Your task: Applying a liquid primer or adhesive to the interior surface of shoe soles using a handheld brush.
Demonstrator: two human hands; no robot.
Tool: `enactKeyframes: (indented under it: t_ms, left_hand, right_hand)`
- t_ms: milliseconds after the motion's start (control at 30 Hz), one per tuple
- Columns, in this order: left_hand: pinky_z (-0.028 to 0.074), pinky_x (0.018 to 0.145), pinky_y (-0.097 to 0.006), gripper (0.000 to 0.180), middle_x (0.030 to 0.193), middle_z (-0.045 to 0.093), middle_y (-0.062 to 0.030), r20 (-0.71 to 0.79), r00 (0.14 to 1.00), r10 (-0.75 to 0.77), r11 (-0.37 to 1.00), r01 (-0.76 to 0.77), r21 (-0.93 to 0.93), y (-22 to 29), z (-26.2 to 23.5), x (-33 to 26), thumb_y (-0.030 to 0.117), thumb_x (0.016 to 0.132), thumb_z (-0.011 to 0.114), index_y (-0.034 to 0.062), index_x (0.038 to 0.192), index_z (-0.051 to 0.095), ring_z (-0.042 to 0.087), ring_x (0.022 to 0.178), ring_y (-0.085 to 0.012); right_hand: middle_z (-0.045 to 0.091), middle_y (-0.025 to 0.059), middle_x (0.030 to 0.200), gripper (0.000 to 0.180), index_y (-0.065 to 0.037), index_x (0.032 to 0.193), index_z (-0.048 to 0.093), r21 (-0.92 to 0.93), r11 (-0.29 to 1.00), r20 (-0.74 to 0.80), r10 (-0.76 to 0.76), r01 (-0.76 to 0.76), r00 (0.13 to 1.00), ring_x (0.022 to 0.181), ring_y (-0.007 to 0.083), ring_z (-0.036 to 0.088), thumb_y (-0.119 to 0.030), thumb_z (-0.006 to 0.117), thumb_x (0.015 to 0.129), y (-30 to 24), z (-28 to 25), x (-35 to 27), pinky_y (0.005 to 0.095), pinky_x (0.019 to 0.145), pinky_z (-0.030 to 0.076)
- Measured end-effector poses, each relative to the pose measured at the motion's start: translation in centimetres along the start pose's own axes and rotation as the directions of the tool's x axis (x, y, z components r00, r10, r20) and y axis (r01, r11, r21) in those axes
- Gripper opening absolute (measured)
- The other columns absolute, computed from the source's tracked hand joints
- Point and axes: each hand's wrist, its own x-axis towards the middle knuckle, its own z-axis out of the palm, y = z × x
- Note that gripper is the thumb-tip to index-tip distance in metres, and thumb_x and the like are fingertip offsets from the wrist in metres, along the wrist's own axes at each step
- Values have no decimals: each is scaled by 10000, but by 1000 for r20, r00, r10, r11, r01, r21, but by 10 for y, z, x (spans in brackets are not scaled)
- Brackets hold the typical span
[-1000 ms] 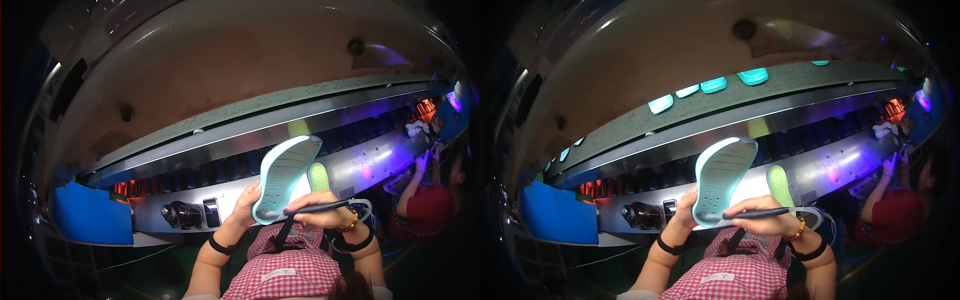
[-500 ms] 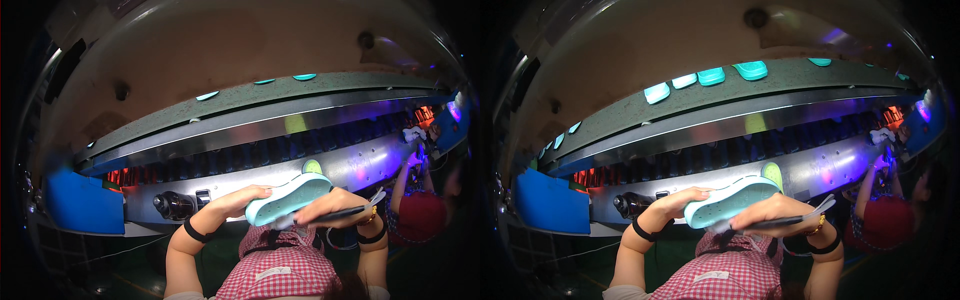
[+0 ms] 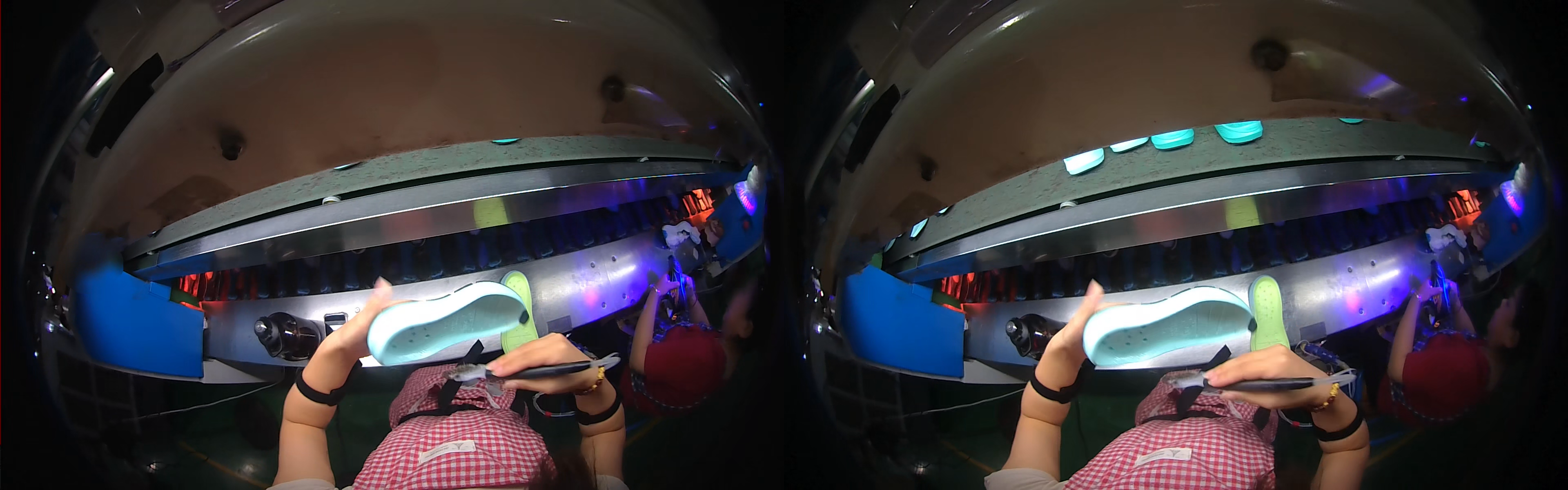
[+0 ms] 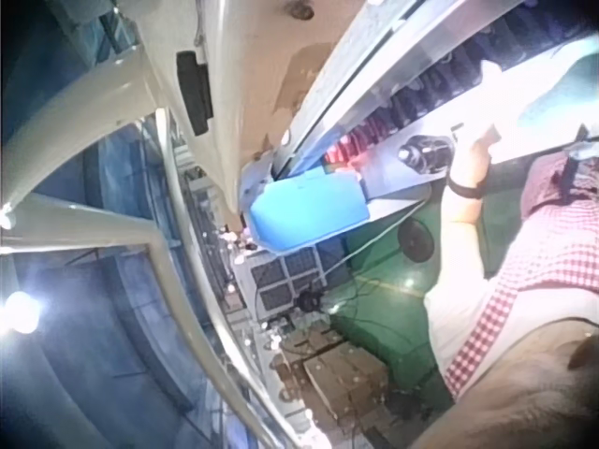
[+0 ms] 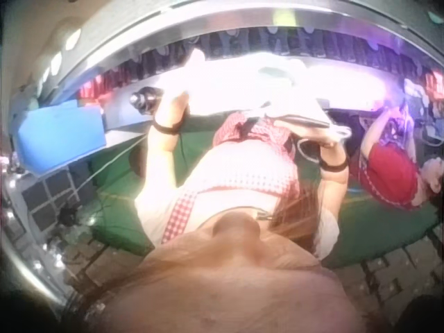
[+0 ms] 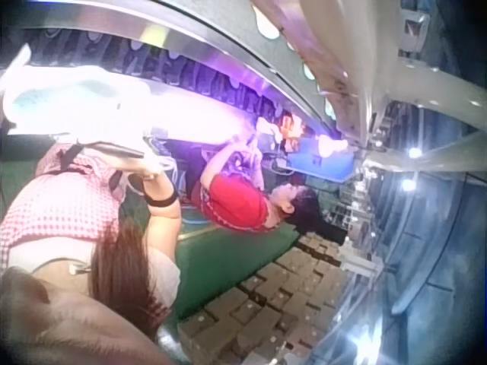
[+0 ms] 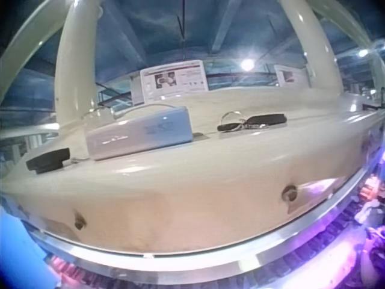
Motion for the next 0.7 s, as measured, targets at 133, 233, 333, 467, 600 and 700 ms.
enactKeyframes:
  t_ms: [133,233,333,467,600,700]
  left_hand:
    - [257,999,-542,873,1299,398,-224,-140,968,208,684,-247,-687,-53,6,40,725,783,225,50,1326,335,396,1193,-365]
    - [279,997,-521,914,1289,411,-210,62,959,277,724,-166,-670,-60,29,54,751,764,194,40,1323,327,385,1201,-357]
    - [300,993,-506,947,1241,453,-206,-35,962,272,684,-219,-695,-75,35,59,771,745,160,32,1309,340,398,1184,-358]
    - [333,971,-500,945,1167,501,-196,-231,939,253,645,-342,-684,-76,26,58,777,741,130,30,1250,406,436,1138,-361]
    - [355,952,-489,921,1048,546,-191,-295,914,277,678,-404,-615,-61,31,43,772,748,144,21,1192,439,476,1065,-351]
    - [357,943,-487,901,1028,546,-187,-256,927,274,659,-375,-652,-58,47,44,757,761,147,23,1200,429,493,1014,-340]
  right_hand:
    - [656,131,894,228,-7,901,656,-33,998,-256,-59,52,965,845,254,628,-6,695,676,1,5,8,324,772,489]
    - [650,133,883,201,8,898,651,98,995,-399,72,-36,914,821,219,628,-3,676,700,43,20,15,292,730,495]
    - [647,127,863,172,1,878,650,187,974,-420,197,-128,886,785,219,631,-12,669,707,37,27,28,285,701,502]
    - [629,127,807,159,-28,807,621,-356,929,-274,-205,99,940,755,259,623,-39,676,658,27,46,34,320,685,504]
    - [633,123,791,164,-21,816,629,-255,958,-53,-149,131,987,722,249,627,-47,679,662,4,37,25,313,664,507]
    - [639,129,810,207,-8,893,641,-120,992,-317,-84,48,945,744,235,633,-46,672,692,4,23,33,302,693,499]
